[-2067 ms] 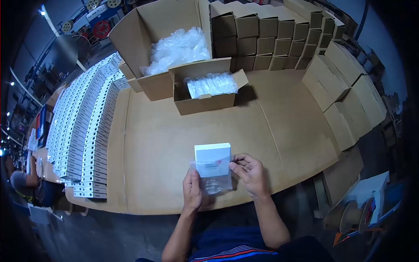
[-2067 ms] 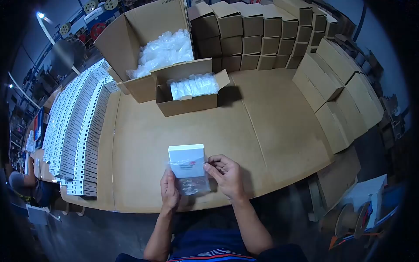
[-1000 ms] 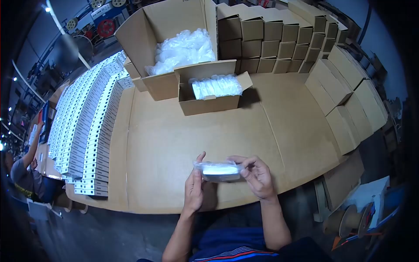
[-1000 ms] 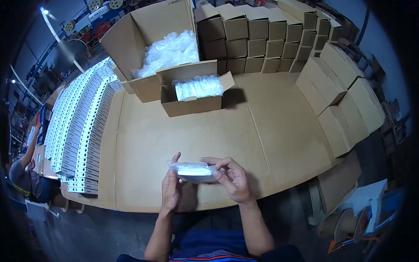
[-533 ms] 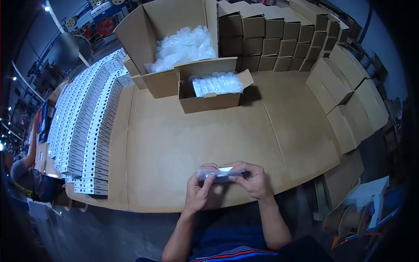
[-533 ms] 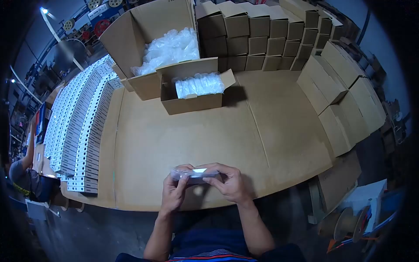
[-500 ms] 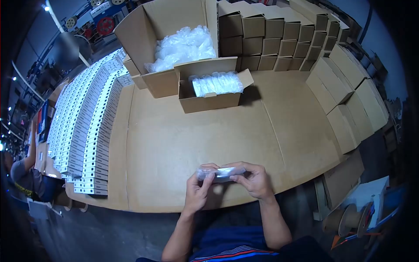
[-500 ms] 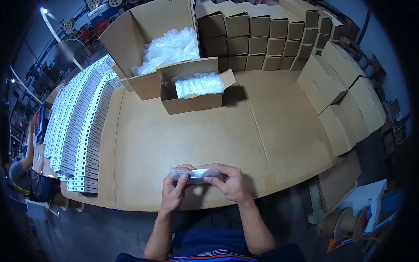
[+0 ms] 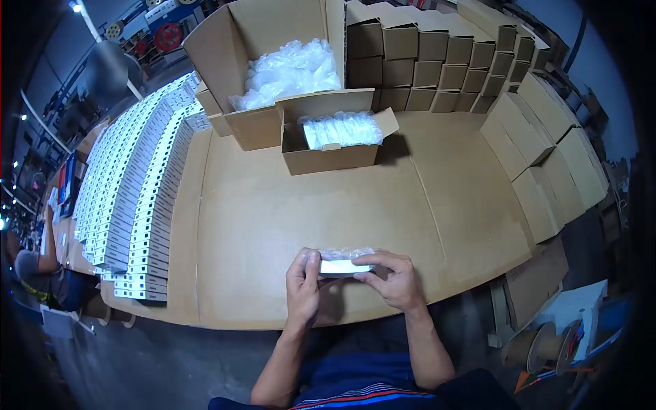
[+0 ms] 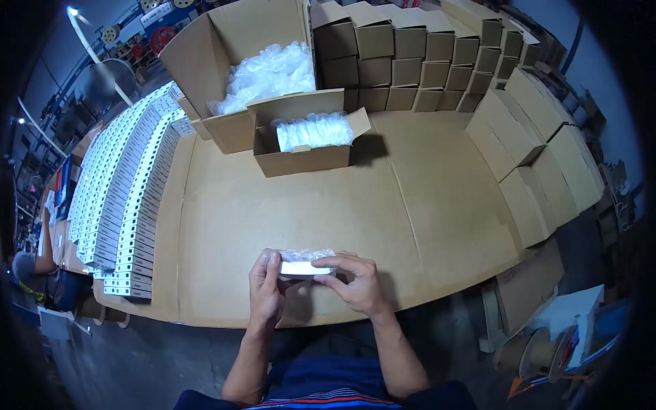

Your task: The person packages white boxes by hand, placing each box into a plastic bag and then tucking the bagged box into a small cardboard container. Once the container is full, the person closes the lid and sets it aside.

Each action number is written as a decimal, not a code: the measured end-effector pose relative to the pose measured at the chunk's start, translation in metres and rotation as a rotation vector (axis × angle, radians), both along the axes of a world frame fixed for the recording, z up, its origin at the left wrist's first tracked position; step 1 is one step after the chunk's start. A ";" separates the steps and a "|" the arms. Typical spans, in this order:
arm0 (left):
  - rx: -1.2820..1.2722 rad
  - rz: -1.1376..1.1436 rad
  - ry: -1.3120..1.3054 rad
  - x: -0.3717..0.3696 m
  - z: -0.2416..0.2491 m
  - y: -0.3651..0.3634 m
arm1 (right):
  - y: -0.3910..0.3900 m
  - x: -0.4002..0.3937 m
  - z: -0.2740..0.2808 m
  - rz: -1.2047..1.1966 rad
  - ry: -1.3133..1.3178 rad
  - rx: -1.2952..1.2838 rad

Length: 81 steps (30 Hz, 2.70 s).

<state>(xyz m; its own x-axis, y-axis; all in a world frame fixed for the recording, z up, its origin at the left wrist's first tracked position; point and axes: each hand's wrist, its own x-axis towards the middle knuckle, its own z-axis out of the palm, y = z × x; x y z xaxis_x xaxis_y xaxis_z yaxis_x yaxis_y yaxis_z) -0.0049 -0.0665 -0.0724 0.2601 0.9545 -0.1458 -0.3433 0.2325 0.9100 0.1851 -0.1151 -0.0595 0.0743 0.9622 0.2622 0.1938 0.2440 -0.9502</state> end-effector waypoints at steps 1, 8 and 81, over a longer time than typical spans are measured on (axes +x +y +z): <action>-0.010 0.011 -0.018 -0.004 -0.010 0.002 | 0.002 -0.001 0.002 -0.007 0.005 0.022; -0.061 -0.054 -0.064 -0.008 -0.005 0.000 | 0.003 0.009 0.005 0.002 0.001 -0.076; 0.888 -0.004 1.404 -0.025 0.019 0.192 | 0.269 -0.066 0.027 -0.481 -0.983 -0.022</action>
<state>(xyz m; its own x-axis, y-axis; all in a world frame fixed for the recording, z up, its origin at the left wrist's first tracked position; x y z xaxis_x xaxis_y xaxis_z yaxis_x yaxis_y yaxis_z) -0.0300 0.1253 -0.0531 0.4076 0.8625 0.3000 0.8039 -0.4948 0.3301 0.1188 0.1534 -0.0329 0.2117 0.8936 0.3958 0.9403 -0.0758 -0.3316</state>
